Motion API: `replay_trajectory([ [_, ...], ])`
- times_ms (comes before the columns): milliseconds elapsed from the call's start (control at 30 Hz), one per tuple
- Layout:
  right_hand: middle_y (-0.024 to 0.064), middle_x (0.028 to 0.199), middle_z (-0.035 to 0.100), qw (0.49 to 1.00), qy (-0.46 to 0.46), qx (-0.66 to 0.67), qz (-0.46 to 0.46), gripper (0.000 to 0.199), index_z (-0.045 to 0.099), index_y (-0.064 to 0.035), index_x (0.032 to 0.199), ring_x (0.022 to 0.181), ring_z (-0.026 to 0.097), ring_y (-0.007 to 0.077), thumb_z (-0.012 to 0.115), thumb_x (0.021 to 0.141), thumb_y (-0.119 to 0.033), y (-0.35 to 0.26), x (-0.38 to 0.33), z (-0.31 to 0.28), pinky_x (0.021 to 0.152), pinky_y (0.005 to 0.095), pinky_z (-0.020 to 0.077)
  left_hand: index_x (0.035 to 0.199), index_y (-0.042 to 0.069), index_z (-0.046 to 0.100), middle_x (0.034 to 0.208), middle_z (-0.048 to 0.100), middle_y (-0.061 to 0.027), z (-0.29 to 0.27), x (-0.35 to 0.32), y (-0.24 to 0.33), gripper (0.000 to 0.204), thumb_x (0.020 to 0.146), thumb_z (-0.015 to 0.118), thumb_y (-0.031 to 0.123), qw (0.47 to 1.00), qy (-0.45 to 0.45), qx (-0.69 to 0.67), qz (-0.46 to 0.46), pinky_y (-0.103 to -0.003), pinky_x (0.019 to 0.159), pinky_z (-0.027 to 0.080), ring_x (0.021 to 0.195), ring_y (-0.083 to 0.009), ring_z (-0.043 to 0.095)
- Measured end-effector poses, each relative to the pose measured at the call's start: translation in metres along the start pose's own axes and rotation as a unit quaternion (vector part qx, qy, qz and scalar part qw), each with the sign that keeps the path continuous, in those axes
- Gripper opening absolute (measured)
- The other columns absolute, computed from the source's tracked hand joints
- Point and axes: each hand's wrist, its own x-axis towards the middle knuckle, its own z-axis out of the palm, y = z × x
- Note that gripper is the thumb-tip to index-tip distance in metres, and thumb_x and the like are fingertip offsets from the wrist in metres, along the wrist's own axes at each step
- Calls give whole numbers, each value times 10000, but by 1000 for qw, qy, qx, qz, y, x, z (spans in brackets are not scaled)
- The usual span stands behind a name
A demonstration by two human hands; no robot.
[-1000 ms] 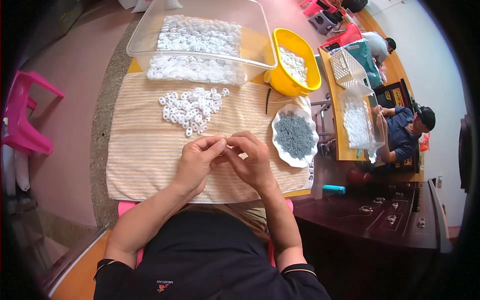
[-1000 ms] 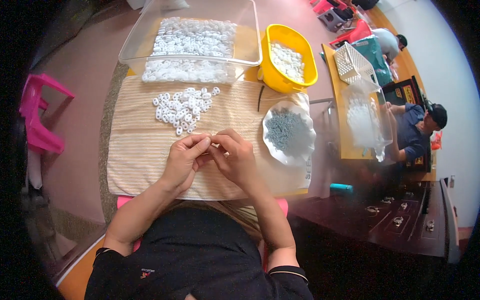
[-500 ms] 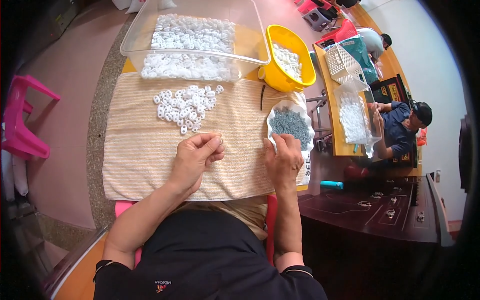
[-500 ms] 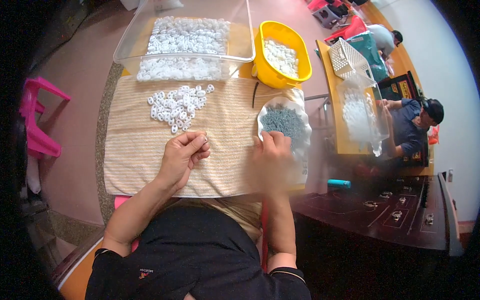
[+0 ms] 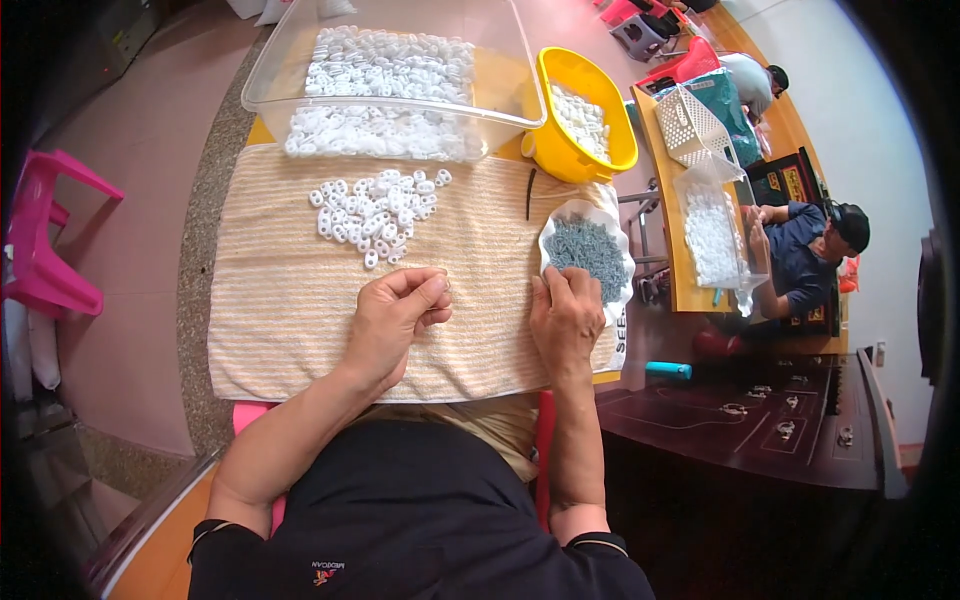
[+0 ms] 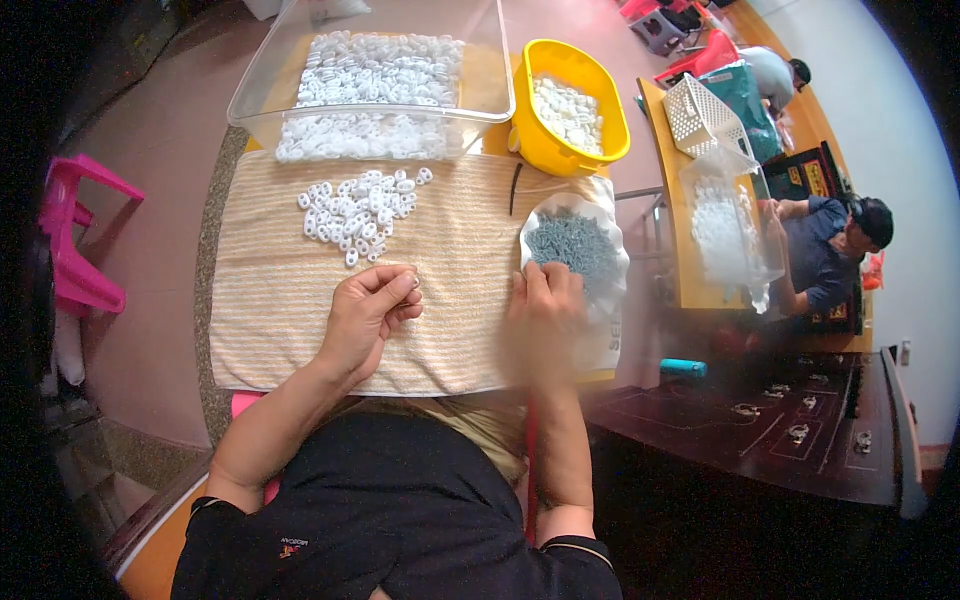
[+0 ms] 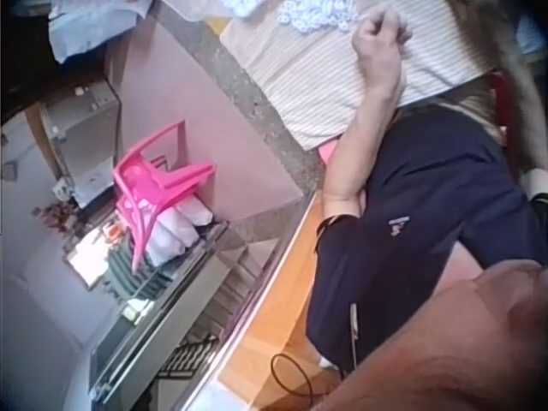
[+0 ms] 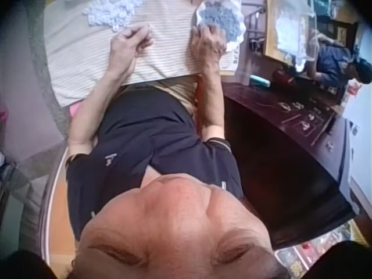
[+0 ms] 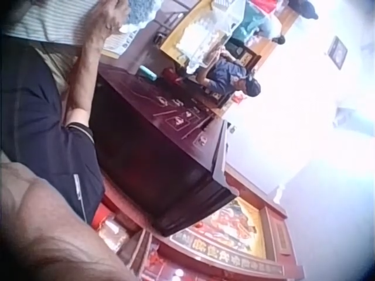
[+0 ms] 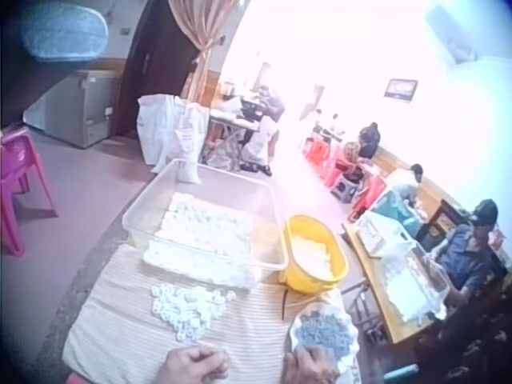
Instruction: Assembling small white plastic components by inserting small metal pins into them.
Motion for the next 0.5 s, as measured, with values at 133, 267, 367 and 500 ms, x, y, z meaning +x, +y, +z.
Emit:
replay_trajectory([
  [133, 87, 875, 606, 1000, 9, -3, -14, 159, 683, -51, 926, 815, 581, 283, 711, 779, -103, 3, -2, 2, 674, 377, 482, 1016, 9, 642, 854, 646, -36, -2, 0, -2, 150, 925, 622, 126, 1000, -6, 2, -2, -233, 710, 551, 770, -97, 626],
  [267, 89, 858, 610, 999, 30, -2, -34, 125, 684, -43, 900, 800, 581, 282, 700, 784, -87, 4, -3, 5, 668, 376, 482, 1018, 10, 644, 861, 650, -37, -1, 0, -4, 151, 923, 625, 126, 1000, -3, 4, 0, -235, 709, 552, 774, -98, 631],
  [367, 91, 852, 610, 999, 34, 9, -32, 88, 679, -36, 870, 790, 579, 284, 687, 790, -73, 1, -4, 4, 663, 377, 481, 1021, 10, 644, 862, 652, -37, -1, 0, -5, 154, 920, 629, 125, 1000, -6, 4, 1, -237, 711, 553, 774, -98, 632],
  [500, 107, 858, 620, 999, 40, 28, -20, 66, 665, -22, 856, 794, 588, 294, 672, 802, -59, 0, -5, 3, 675, 381, 484, 1028, 8, 644, 859, 653, -36, 0, -1, -3, 161, 917, 633, 125, 1000, -4, 3, -3, -238, 711, 555, 772, -98, 633],
])
